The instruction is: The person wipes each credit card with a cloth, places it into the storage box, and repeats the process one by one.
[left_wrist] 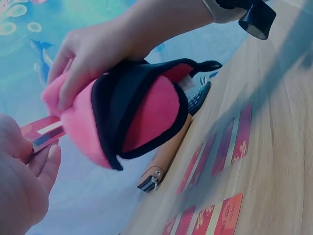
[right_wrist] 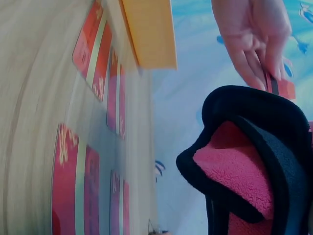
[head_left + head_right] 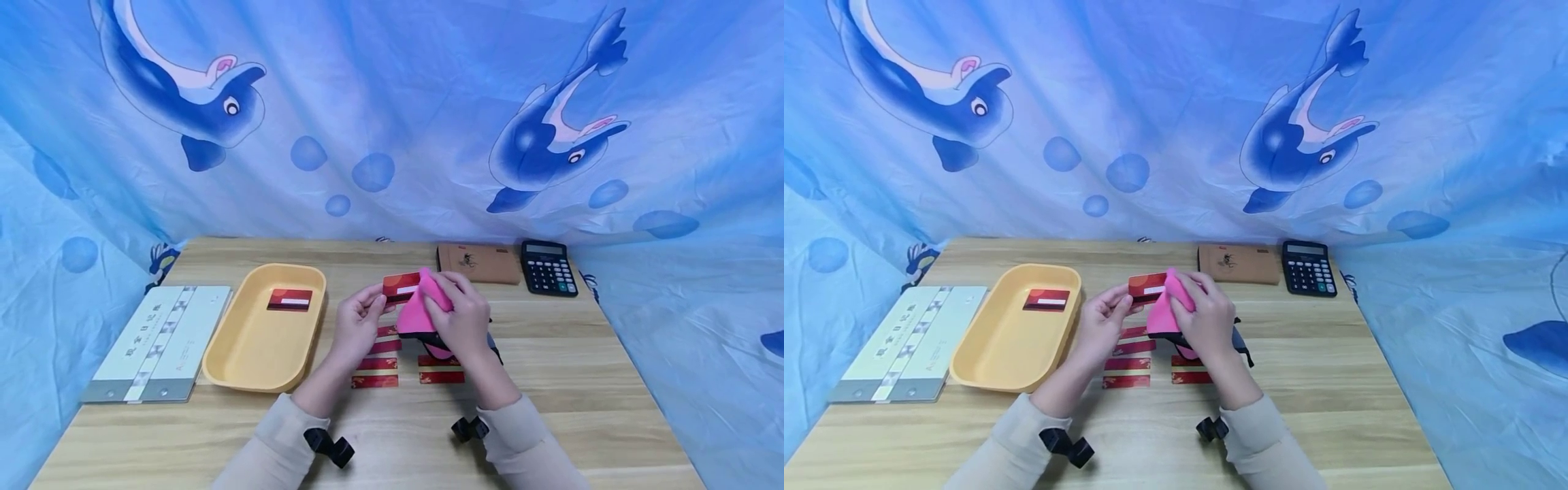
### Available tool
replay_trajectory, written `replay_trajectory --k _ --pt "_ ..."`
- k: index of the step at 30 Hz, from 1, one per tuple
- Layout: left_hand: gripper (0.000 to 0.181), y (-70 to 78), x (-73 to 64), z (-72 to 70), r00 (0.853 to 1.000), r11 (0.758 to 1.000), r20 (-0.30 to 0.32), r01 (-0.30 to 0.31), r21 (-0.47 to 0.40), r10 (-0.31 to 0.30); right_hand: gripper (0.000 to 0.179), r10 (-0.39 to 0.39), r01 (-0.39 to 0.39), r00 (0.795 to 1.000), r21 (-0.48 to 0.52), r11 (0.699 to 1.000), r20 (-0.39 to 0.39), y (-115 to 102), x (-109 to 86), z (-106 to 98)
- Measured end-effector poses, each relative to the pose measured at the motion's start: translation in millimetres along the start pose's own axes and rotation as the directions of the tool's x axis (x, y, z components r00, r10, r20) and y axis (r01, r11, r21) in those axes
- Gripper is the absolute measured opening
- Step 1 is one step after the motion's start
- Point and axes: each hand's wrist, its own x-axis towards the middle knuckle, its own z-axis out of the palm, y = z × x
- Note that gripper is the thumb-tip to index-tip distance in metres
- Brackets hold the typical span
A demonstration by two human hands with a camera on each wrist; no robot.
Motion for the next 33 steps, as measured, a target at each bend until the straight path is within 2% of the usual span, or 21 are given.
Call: replay_trajectory --k 2,9,13,20,23,27,30,33 --pt "0.028 1.3 -0.2 -1.9 1.0 1.0 -0.01 0.01 -0.016 -0.01 0.035 0.012 -0.012 1.0 0.004 1.0 0.004 5 -1.8 -3" --pt "0.033 6.0 6.8 -15.5 0.989 0.993 -0.083 0.119 -0.021 -0.121 0.034 0.029 -0.029 1.0 0.038 0.999 -0.008 21 -4.8 -13" --pt "0.033 7.4 15.4 -27.9 0.985 0.992 -0.126 0.115 -0.054 -0.121 0.035 0.037 -0.035 0.999 0.065 0.997 -0.033 31 -6.4 -17" --pt "0.035 9.8 29.1 -57.2 0.972 0.985 -0.174 0.144 -0.094 -0.159 0.036 0.049 -0.046 0.997 0.071 0.996 -0.051 42 -9.5 -26" --pt "0.035 12.1 34.3 -72.3 0.963 0.987 -0.223 0.134 -0.092 -0.152 0.036 0.056 -0.051 0.996 0.068 0.996 -0.064 47 -10.8 -29" --pt "0.035 16.5 39.5 -93.2 0.953 0.993 -0.284 0.087 -0.086 -0.108 0.037 0.07 -0.067 0.996 0.057 0.996 -0.063 53 -13.0 -34" --pt "0.033 17.6 43.2 -108.4 0.95 0.993 -0.3 0.056 -0.101 -0.084 0.037 0.091 -0.089 0.995 0.057 0.994 -0.047 57 -15.0 -37" --pt "0.033 16.1 46.6 -122.5 0.946 0.991 -0.309 0.061 -0.12 -0.095 0.037 0.114 -0.111 0.993 0.063 0.992 -0.036 60 -17.1 -40"
